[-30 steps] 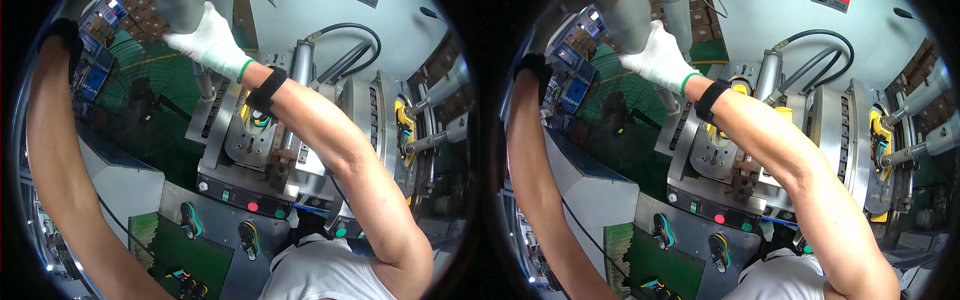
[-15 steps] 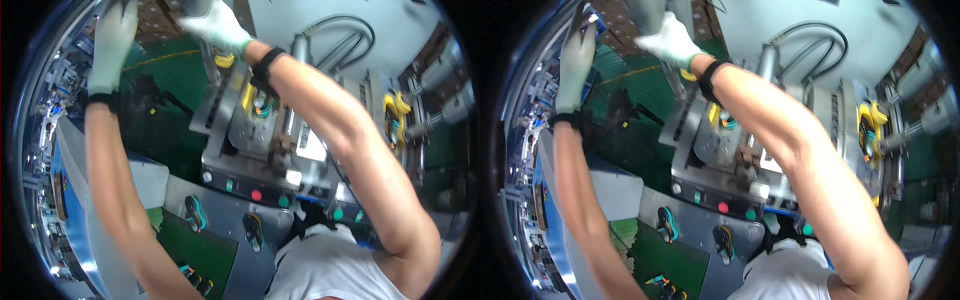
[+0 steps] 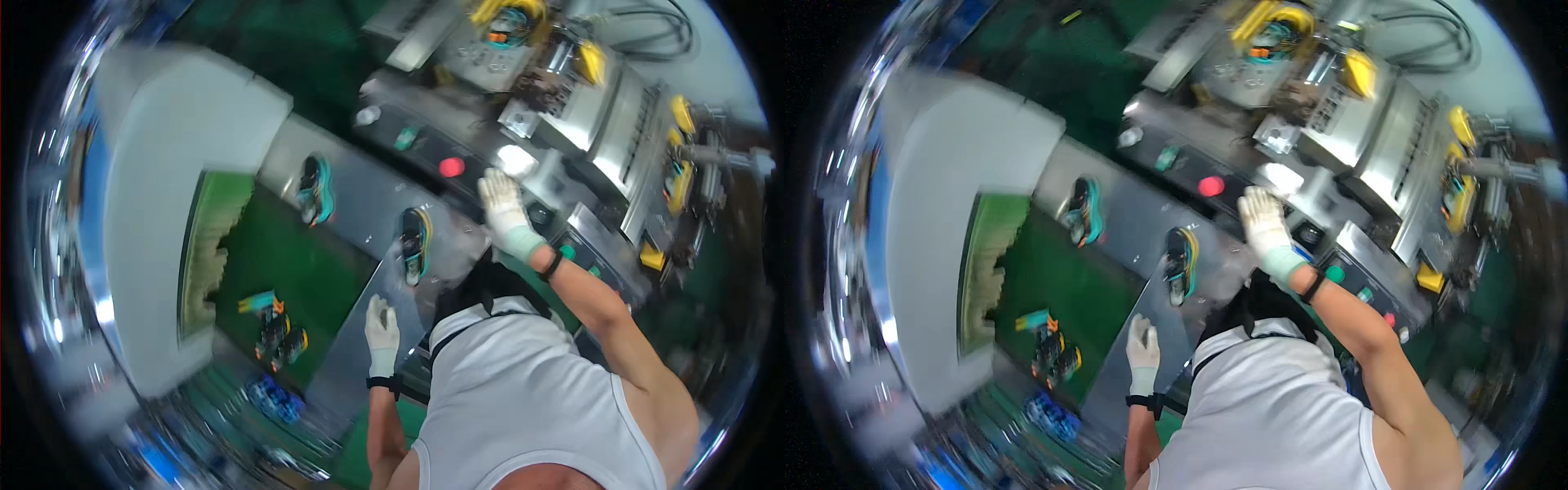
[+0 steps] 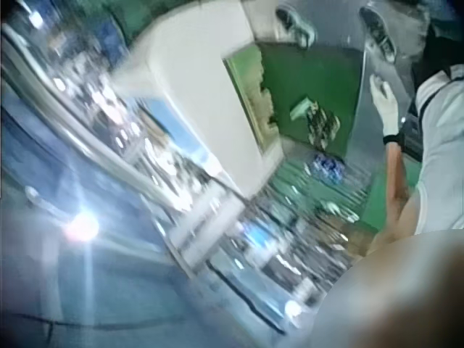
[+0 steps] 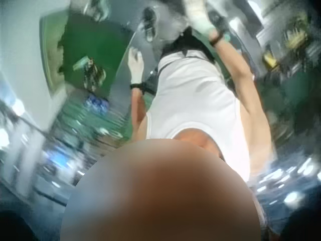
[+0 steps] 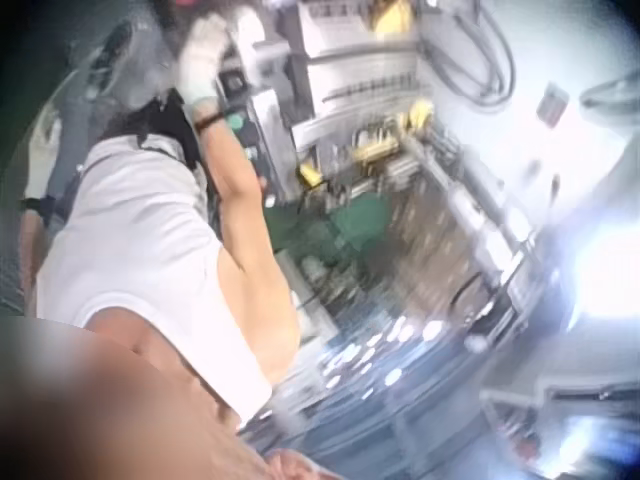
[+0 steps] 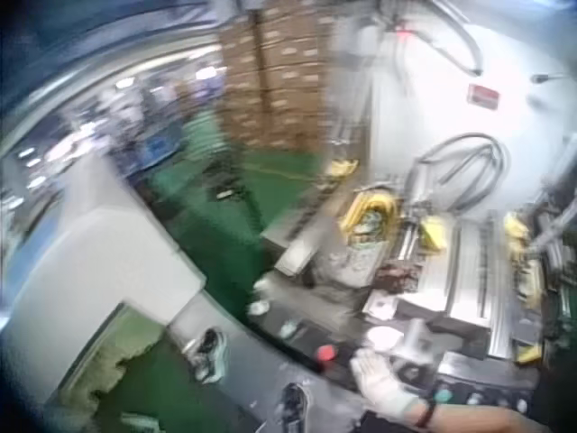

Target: Operating a shoe lasting machine to stretch and shape shoe uppers over lasts.

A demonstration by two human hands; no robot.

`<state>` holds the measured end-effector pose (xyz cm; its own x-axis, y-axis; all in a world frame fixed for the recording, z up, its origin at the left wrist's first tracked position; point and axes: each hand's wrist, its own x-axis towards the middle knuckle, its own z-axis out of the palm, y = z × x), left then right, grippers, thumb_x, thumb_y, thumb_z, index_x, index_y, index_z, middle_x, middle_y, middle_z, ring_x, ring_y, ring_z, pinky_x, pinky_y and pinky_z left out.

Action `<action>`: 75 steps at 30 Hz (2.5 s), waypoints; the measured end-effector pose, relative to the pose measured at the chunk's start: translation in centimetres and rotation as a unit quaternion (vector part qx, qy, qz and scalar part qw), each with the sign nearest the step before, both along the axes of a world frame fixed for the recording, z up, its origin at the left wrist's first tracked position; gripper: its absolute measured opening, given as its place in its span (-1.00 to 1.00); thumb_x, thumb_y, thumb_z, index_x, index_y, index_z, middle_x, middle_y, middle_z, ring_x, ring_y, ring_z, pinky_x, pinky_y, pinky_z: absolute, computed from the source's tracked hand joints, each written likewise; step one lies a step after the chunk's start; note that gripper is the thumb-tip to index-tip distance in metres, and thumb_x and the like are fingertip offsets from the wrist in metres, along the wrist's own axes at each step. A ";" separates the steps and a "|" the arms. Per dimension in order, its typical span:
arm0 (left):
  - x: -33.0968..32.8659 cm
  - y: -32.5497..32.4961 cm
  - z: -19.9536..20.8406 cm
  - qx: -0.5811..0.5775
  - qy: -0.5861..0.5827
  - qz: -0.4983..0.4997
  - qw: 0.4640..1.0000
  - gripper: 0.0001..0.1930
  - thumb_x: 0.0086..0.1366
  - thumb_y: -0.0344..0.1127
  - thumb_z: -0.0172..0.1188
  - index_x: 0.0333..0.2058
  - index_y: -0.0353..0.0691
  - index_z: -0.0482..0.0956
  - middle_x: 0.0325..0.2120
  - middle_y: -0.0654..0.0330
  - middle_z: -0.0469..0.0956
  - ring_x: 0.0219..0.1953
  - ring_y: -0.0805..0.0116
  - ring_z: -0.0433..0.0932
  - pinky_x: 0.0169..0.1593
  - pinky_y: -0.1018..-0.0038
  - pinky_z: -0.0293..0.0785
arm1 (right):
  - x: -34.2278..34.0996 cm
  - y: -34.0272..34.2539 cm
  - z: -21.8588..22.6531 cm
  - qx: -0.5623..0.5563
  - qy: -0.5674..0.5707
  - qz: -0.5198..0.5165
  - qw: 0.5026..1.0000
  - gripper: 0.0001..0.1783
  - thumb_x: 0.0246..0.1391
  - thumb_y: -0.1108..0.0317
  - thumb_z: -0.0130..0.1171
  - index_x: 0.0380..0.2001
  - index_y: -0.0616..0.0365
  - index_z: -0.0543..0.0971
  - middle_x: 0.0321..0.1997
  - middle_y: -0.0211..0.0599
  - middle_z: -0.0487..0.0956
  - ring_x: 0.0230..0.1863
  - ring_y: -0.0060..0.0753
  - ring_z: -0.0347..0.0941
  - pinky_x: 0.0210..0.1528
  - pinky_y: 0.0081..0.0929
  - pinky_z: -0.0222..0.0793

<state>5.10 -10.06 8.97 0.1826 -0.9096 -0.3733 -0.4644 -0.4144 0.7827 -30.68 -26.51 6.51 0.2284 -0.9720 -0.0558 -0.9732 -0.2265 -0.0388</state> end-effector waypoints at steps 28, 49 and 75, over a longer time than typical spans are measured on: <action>42.9 8.4 -7.8 0.010 -0.375 -0.271 0.886 -0.44 0.33 -0.05 0.20 0.21 -0.24 0.45 0.12 -0.05 0.54 0.07 0.02 0.56 0.16 0.17 0.45 | 10.6 24.8 0.7 0.205 -0.184 -0.240 0.931 -0.22 0.13 0.05 0.27 0.26 0.39 0.39 0.45 0.28 0.22 0.46 0.21 0.19 0.48 -0.14 0.19; -36.0 -11.7 18.8 0.058 0.368 -0.634 0.678 -0.37 0.35 -0.27 0.29 0.33 -0.33 0.31 0.30 -0.04 0.40 0.31 0.11 0.40 0.34 0.23 0.33 | -8.3 28.4 14.1 -0.021 -0.953 -0.027 0.301 -0.24 0.18 0.15 0.35 0.26 0.46 0.35 0.25 -0.19 0.49 0.17 -0.44 0.44 0.25 -0.42 0.40; -60.2 -18.3 16.7 -0.233 0.078 -0.563 0.789 -0.59 0.23 -0.41 0.31 0.03 -0.36 0.46 -0.24 0.13 0.61 -0.23 0.41 0.57 -0.07 0.46 0.53 | -29.2 28.2 18.4 -0.229 -0.715 -0.458 0.476 -0.65 0.26 0.24 0.28 -0.02 0.28 0.62 -0.16 -0.44 0.65 -0.20 -0.69 0.48 -0.14 -0.59 0.44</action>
